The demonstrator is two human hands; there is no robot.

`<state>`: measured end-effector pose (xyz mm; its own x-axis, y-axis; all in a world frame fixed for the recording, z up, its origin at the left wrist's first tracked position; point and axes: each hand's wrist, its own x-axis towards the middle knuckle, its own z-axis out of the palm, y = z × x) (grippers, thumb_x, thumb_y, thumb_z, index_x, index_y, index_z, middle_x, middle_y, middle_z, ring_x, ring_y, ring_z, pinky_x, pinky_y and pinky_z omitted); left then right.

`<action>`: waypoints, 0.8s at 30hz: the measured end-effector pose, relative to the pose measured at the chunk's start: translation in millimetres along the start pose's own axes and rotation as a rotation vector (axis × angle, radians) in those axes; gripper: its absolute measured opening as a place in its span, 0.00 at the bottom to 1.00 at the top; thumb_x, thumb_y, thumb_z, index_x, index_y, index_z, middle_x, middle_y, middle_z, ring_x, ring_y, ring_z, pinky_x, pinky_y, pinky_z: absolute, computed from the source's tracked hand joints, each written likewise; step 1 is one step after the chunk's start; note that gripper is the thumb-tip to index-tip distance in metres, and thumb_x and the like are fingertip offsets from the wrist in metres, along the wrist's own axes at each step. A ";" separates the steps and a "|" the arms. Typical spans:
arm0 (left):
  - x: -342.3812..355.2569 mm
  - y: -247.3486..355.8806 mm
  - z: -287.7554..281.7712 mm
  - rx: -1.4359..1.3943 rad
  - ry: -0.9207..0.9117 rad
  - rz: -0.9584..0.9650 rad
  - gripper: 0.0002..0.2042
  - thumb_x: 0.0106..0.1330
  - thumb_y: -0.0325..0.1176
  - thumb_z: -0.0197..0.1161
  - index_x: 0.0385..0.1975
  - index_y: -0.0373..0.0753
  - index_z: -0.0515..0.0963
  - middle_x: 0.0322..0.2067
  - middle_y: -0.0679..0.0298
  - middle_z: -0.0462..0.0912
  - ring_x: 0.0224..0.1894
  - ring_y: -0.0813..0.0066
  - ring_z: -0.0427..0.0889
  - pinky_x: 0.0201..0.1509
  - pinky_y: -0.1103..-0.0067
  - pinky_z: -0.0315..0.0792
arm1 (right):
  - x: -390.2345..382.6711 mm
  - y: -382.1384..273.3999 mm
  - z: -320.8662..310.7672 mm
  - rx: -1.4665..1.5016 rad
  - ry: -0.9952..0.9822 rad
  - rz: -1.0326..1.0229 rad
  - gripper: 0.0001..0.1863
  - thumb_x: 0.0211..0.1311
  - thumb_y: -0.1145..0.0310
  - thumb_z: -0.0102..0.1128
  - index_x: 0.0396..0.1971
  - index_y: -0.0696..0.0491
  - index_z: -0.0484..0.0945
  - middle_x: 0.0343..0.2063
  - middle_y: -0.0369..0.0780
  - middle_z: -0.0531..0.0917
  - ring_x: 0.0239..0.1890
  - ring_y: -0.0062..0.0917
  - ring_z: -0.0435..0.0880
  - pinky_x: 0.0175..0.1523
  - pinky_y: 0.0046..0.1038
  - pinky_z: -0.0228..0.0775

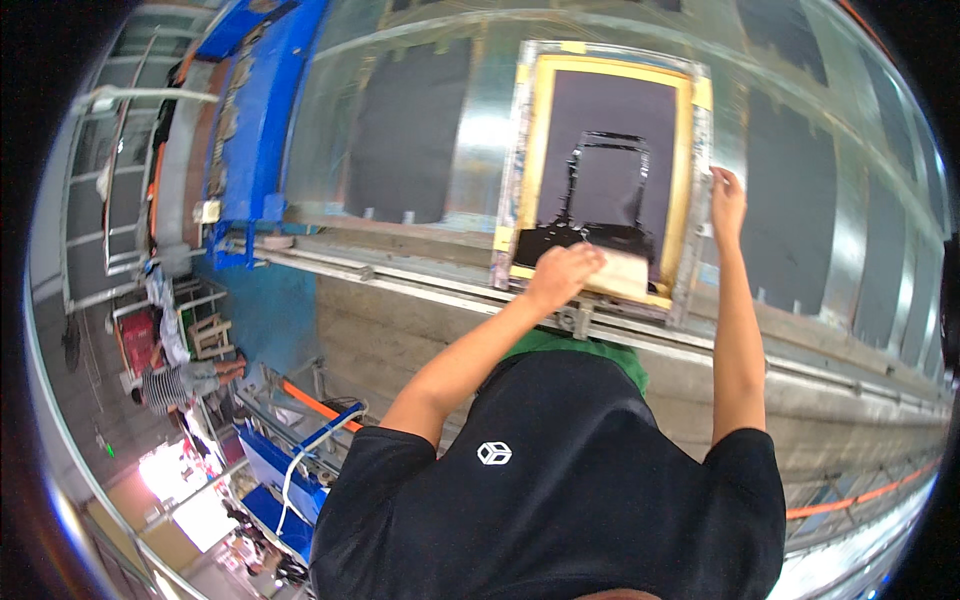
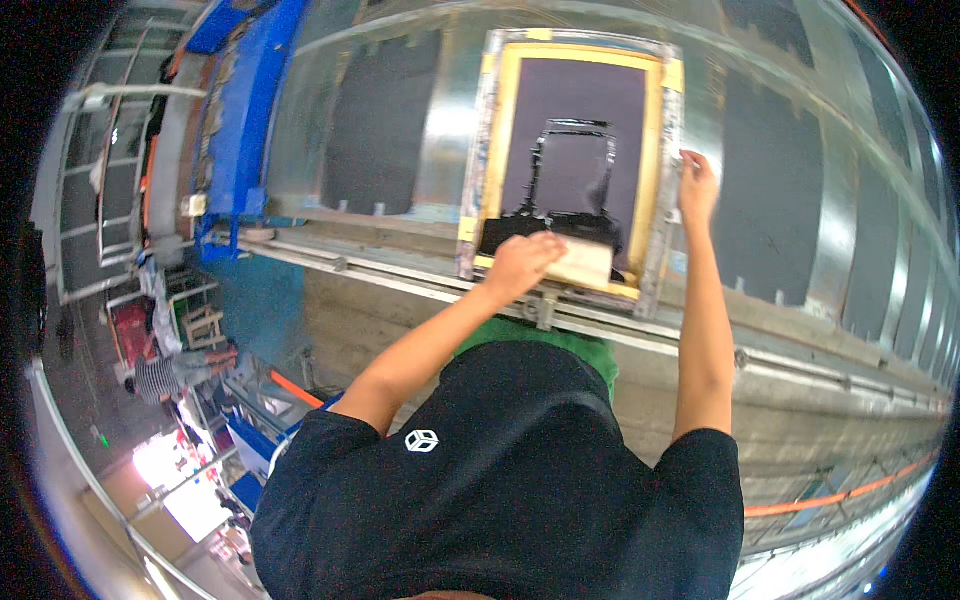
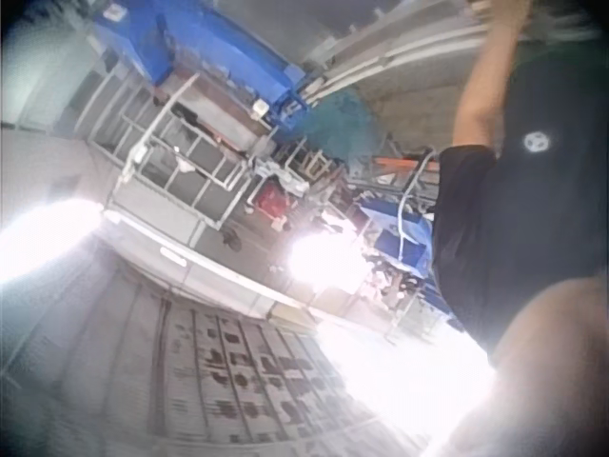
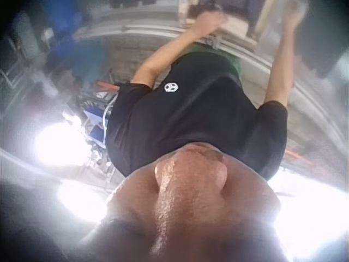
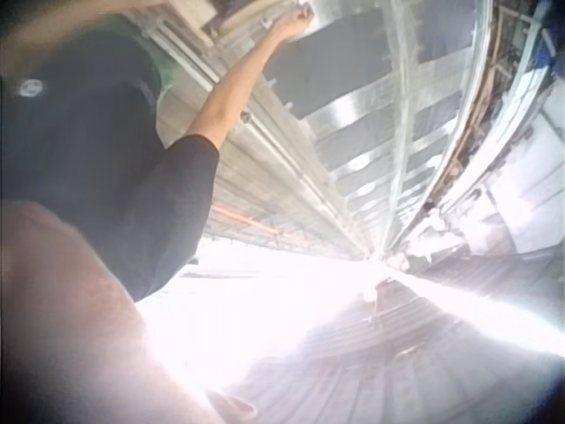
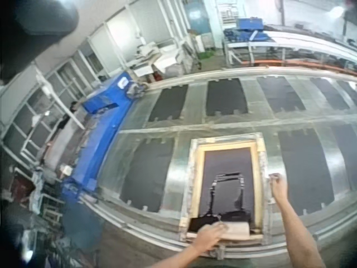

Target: The person uses a squeegee to spread black ink across a screen-printing frame. They repeatedly pull the squeegee from top to bottom to ensure even coverage of the mesh. The person briefly moves the frame to a table and returns it to the press to continue spreading the ink.

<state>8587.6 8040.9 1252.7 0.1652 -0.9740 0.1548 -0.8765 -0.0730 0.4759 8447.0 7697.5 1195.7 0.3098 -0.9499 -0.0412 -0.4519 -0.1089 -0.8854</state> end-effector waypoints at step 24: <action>-170.1 -314.1 -278.4 -0.335 -0.149 -0.629 0.18 0.54 0.34 0.78 0.44 0.35 0.86 0.32 0.54 0.89 0.32 0.63 0.87 0.41 0.72 0.79 | -163.7 -241.9 331.3 0.045 0.064 -0.056 0.11 0.74 0.61 0.56 0.45 0.50 0.83 0.17 0.45 0.78 0.21 0.35 0.77 0.33 0.40 0.67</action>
<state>8960.7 8289.2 1318.0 0.5078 -0.7901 -0.3433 -0.4463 -0.5821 0.6797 8782.8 7976.4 1263.2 0.2789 -0.9596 0.0374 -0.3971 -0.1507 -0.9053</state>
